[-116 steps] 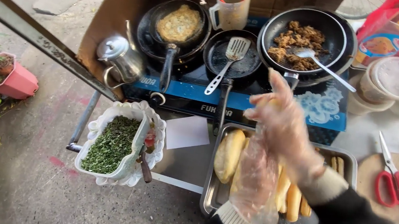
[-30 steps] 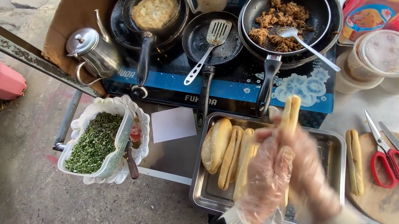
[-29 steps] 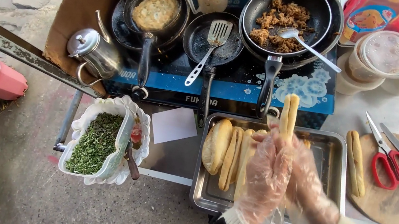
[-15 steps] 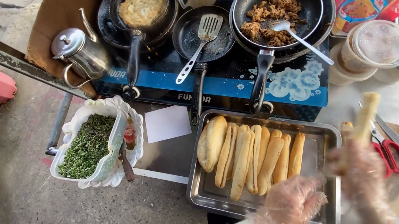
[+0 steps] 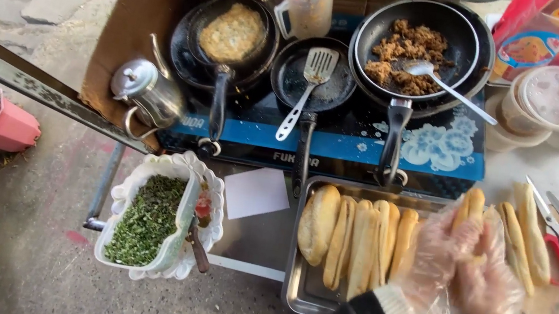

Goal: Preparing multiple bread rolls with meat filling and frying eggs on a street food cart.

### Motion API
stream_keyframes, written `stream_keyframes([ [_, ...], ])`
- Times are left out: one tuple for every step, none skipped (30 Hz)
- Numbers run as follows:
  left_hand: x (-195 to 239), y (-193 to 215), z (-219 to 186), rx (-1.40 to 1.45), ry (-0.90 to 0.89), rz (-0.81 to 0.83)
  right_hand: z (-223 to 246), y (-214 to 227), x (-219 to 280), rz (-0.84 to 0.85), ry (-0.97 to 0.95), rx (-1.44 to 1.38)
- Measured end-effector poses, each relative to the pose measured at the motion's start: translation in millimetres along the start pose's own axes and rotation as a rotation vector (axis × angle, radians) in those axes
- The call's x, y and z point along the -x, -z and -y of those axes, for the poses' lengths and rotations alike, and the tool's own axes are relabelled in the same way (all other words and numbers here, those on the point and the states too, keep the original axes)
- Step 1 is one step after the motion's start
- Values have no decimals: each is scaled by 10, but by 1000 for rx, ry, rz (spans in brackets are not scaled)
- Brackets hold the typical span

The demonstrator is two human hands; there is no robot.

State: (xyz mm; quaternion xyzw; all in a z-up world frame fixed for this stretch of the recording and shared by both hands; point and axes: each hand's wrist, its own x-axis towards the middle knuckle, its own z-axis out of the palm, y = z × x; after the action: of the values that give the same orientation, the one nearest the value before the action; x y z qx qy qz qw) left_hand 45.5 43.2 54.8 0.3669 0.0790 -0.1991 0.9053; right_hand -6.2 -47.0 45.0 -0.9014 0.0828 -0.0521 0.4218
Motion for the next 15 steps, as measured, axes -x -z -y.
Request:
stream_keyframes([
  [106,-46,-268,-6,-4,3,199,-80,-121,-4,4,-5],
  [222,-97,-522,104,-7,0,394,-148,-229,0,15,-130],
  [342,-147,-778,214,-10,-3,591,-217,-334,4,26,-255],
  [222,38,-592,209,-15,-1,820,-308,-444,2,31,-259],
  [102,226,-415,985,41,0,1056,-398,-552,16,50,-448],
  [-28,441,-269,1756,100,10,1313,-515,-668,33,73,-642],
  [-79,166,-1165,1746,92,18,1499,-590,-680,34,82,-652],
  [182,-142,-2101,1426,-5,-146,1676,-647,-683,161,175,-626],
  [706,-475,-2920,1099,-98,-294,1854,-704,-685,287,267,-596],
  [476,-75,-2892,765,-187,-425,2030,-760,-694,411,361,-562],
  [360,426,-2882,426,-273,-543,2207,-816,-701,535,454,-523],
  [332,858,-2915,81,-355,-649,2385,-874,-708,659,546,-481],
  [415,859,-2989,80,-364,-646,2195,-1108,-1018,657,556,-483],
  [499,864,-3057,109,-359,-696,2008,-1347,-1333,644,550,-300],
  [581,868,-3120,140,-354,-745,1826,-1588,-1655,624,540,-118],
])
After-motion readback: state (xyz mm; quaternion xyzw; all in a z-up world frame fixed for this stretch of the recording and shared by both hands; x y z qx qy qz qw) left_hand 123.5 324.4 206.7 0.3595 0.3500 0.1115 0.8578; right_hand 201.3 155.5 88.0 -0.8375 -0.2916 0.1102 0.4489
